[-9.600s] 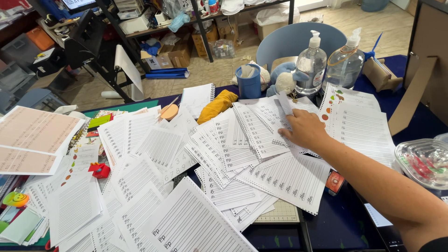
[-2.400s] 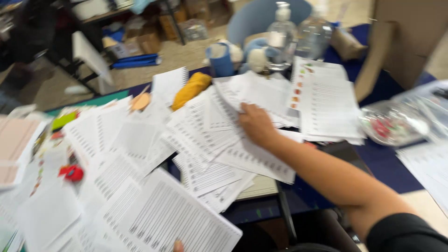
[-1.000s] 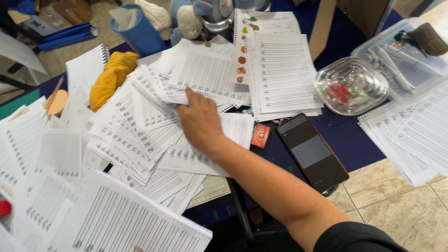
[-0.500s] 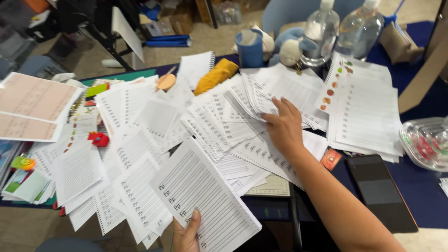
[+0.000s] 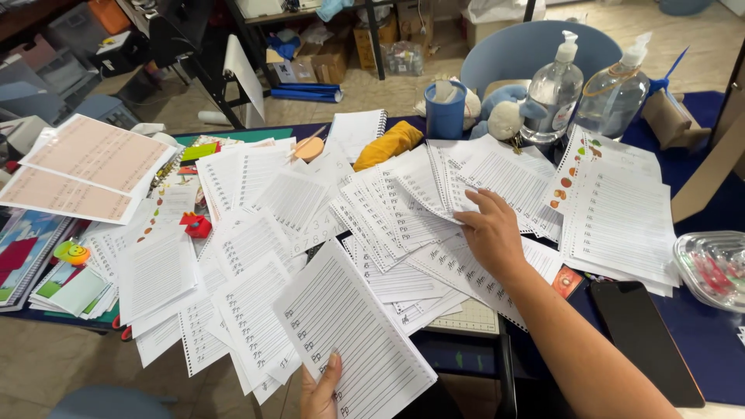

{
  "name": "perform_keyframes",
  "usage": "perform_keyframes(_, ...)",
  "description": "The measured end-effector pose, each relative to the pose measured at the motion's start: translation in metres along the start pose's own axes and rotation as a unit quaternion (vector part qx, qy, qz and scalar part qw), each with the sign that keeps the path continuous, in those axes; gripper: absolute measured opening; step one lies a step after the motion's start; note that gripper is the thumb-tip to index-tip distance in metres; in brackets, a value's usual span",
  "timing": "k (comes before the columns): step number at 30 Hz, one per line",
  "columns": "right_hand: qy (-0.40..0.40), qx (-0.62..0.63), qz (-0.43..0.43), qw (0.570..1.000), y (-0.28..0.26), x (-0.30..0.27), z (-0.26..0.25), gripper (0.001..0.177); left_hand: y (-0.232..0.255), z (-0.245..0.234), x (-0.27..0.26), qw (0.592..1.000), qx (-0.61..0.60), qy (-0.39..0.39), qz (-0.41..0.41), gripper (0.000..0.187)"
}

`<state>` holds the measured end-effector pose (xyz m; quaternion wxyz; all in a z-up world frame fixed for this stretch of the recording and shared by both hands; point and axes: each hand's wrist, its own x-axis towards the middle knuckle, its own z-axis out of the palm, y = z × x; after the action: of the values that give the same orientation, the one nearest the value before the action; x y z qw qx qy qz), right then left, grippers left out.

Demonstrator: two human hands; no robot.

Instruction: Sorting and reviewing a large stack of printed paper sheets on a desk

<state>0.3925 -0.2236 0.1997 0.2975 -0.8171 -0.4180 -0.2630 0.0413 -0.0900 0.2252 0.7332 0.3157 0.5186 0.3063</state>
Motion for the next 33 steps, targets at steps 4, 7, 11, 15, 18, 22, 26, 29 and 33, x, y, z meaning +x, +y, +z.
perform_keyframes(4, 0.007, 0.090, -0.005, 0.996, -0.041, -0.010, -0.046, 0.018, -0.007, 0.009, 0.007, 0.995, -0.030, -0.087, -0.040, 0.059)
perform_keyframes(7, 0.025, 0.136, -0.093, 0.986, -0.072, -0.043, -0.087, 0.041, -0.008, 0.035, -0.014, 0.935, -0.093, -0.341, 0.032, 0.070)
perform_keyframes(11, -0.062, 0.066, -0.215, 0.972, -0.109, -0.104, -0.138, 0.029, -0.026, 0.053, -0.046, 0.950, -0.108, -0.273, -0.103, 0.073)
perform_keyframes(15, -0.175, 0.168, -0.230, 0.942, -0.110, -0.135, -0.158, 0.032, -0.050, 0.044, -0.036, 0.961, 0.015, -0.265, -0.073, 0.074)
perform_keyframes(18, -0.089, 0.255, -0.194, 0.943, -0.092, -0.144, -0.190, 0.038, -0.072, 0.036, -0.026, 0.972, 0.034, -0.217, -0.079, 0.068)
perform_keyframes(22, 0.048, 0.022, 0.039, 0.998, -0.029, -0.189, -0.221, 0.033, -0.073, 0.037, -0.026, 0.977, 0.031, -0.194, -0.080, 0.069)
perform_keyframes(26, -0.157, -0.151, 0.391, 0.894, 0.012, -0.195, -0.243, 0.100, -0.082, 0.026, 0.002, 0.981, 0.088, -0.168, -0.046, 0.065)
perform_keyframes(29, -0.220, -0.164, 0.463, 0.843, 0.006, -0.171, -0.242, 0.105, -0.113, -0.020, 0.069, 0.972, 0.152, -0.165, 0.067, 0.065)
perform_keyframes(33, -0.270, -0.168, 0.479, 0.818, -0.003, -0.144, -0.236, 0.101, -0.155, -0.083, 0.191, 0.794, 0.366, -0.151, 0.461, 0.067)
